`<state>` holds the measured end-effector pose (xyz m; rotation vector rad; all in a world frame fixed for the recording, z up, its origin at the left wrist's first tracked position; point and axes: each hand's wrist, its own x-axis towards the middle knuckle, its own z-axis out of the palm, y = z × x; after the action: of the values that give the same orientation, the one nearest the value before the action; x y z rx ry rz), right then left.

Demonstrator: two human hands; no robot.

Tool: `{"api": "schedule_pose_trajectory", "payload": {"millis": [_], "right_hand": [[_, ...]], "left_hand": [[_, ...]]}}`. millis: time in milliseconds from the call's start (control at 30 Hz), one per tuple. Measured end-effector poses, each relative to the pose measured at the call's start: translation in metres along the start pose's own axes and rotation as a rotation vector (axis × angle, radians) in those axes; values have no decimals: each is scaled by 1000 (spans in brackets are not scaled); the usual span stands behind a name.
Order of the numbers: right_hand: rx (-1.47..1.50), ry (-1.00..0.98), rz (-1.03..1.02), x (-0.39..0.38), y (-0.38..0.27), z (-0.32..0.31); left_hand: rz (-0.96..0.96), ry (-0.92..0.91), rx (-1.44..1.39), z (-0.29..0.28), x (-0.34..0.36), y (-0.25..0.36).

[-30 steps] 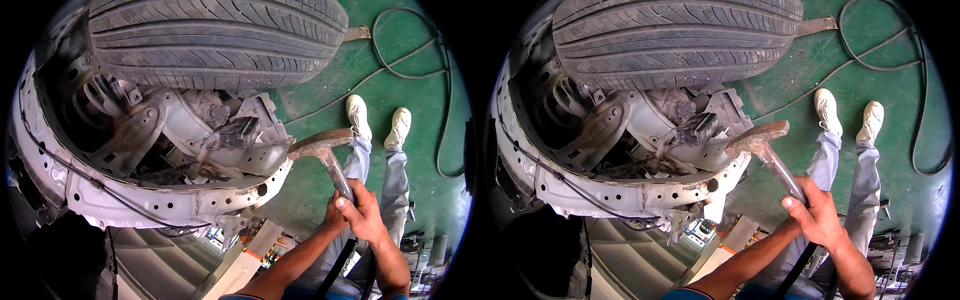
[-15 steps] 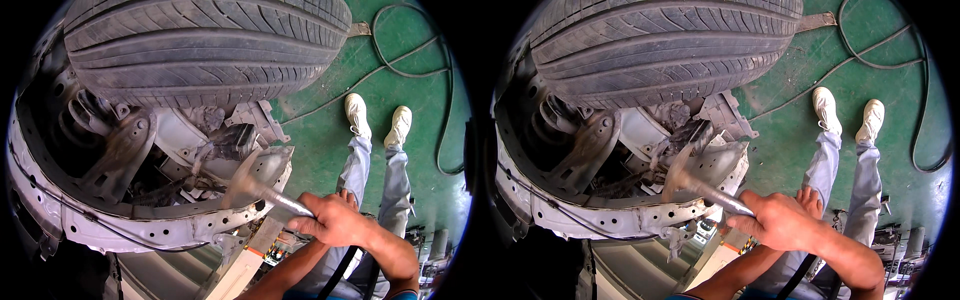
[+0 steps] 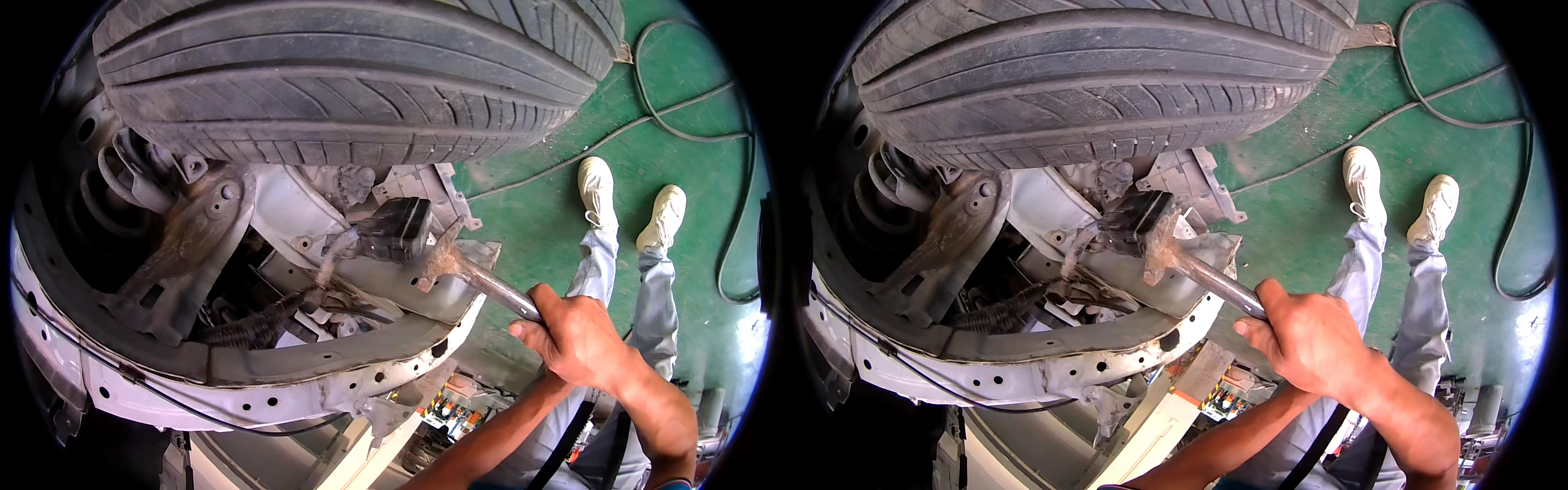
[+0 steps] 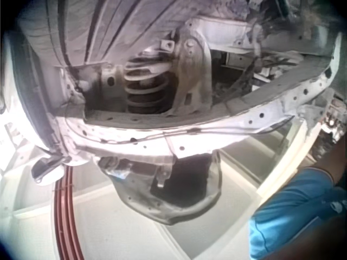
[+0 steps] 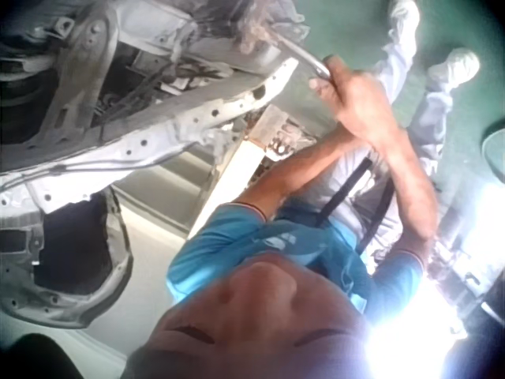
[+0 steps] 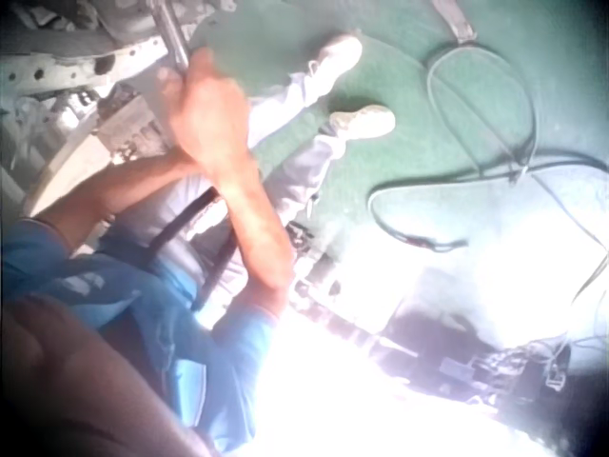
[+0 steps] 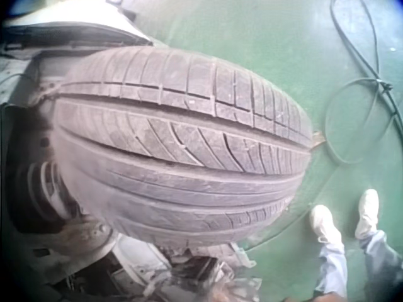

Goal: The person works on the front wheel well of a white car, using a hammer and metal rod to pry and bend the metal frame. They then use a welding torch to cut or weld a section of the wheel arch, followed by more hammering to shape the metal.

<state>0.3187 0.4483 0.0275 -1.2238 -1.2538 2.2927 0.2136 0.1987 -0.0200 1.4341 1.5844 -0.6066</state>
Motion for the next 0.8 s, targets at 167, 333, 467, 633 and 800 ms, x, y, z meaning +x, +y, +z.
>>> {"api": "schedule_pose_trajectory", "payload": {"millis": [167, 333, 467, 633, 800], "right_hand": [[-74, 89, -251, -4, -2, -6], [543, -79, 41, -5, 8, -6], [343, 58, -36, 0, 18, 5], [89, -50, -120, -1, 11, 9], [106, 13, -100, 0, 6, 11]], "left_hand": [[-32, 18, -24, 1, -2, -1], [-32, -4, -31, 4, -2, -3], [-31, -25, -32, 6, -1, -3], [-45, -31, -37, 8, -4, -1], [-53, -36, -41, 8, -5, 0]]}}
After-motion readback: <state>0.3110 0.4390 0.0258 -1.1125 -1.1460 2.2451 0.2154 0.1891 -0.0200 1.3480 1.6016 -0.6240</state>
